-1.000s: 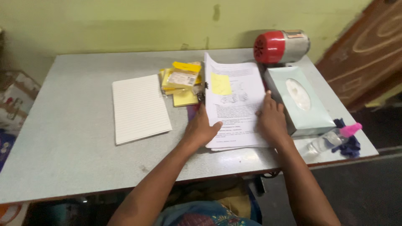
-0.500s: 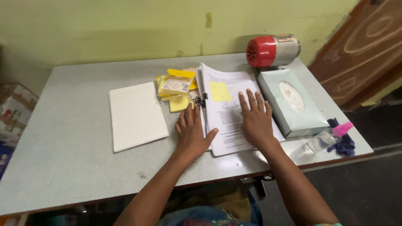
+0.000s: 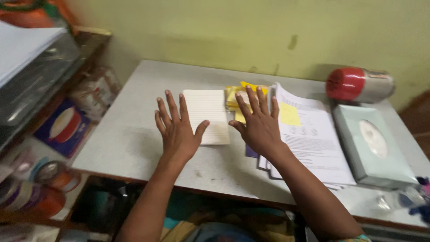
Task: The person wipes a white table surface with a cloth, then moves various items including a picture, a tissue box, and a hairdryer. They retrieve papers and a notebook from a shelf, place them on the table, and arrange artificial flowers, pens, and highlighters into containers on the desk.
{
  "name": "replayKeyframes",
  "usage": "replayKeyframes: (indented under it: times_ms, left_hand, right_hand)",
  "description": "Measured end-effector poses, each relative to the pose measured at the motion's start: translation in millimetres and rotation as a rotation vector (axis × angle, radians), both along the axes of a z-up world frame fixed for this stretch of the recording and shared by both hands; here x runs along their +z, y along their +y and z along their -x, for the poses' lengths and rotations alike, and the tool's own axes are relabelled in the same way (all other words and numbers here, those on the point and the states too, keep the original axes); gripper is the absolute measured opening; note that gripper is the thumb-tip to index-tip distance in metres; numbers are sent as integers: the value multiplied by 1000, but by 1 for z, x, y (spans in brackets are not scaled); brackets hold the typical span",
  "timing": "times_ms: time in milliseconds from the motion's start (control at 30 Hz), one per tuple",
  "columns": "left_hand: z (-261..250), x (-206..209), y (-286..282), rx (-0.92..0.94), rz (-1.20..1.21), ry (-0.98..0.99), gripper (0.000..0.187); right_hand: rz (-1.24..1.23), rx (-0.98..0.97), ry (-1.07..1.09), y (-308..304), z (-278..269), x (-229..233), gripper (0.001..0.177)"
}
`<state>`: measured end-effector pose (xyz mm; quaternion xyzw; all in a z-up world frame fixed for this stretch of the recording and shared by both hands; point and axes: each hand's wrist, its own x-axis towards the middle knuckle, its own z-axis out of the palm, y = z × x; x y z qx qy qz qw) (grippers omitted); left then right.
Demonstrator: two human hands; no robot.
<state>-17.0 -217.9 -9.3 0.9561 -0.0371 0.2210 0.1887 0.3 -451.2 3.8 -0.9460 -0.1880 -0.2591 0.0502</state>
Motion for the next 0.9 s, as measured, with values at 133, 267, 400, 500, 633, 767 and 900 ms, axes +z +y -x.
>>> replayKeyframes:
  times_ms: [133,267,400,500,633,767,900]
  left_hand:
    - [12,13,49,126,-20,-25,98]
    - [29,26,97,258,-16,-49,94]
    - [44,42,150,366,-63,-95,94]
    - [53,58,190,490,-159,-114,98]
    - [74,74,231,607,-224,-168,99]
    - [86,86,261,657,-192,-241,99]
    - [87,87,307,675,-226,-314,82]
  right_hand:
    - [-16,131,4,60,-8,15,79]
    - [-33,280,1,122,-8,31,79]
    - [-13,411,-15,181,-6,51,79]
    - [-16,485,-49,221,-11,66,78]
    - [46,524,-56,271,-19,84,79]
    - [101,568,-75,320,-24,91,81]
    - [56,635,23,367,-27,84,82]
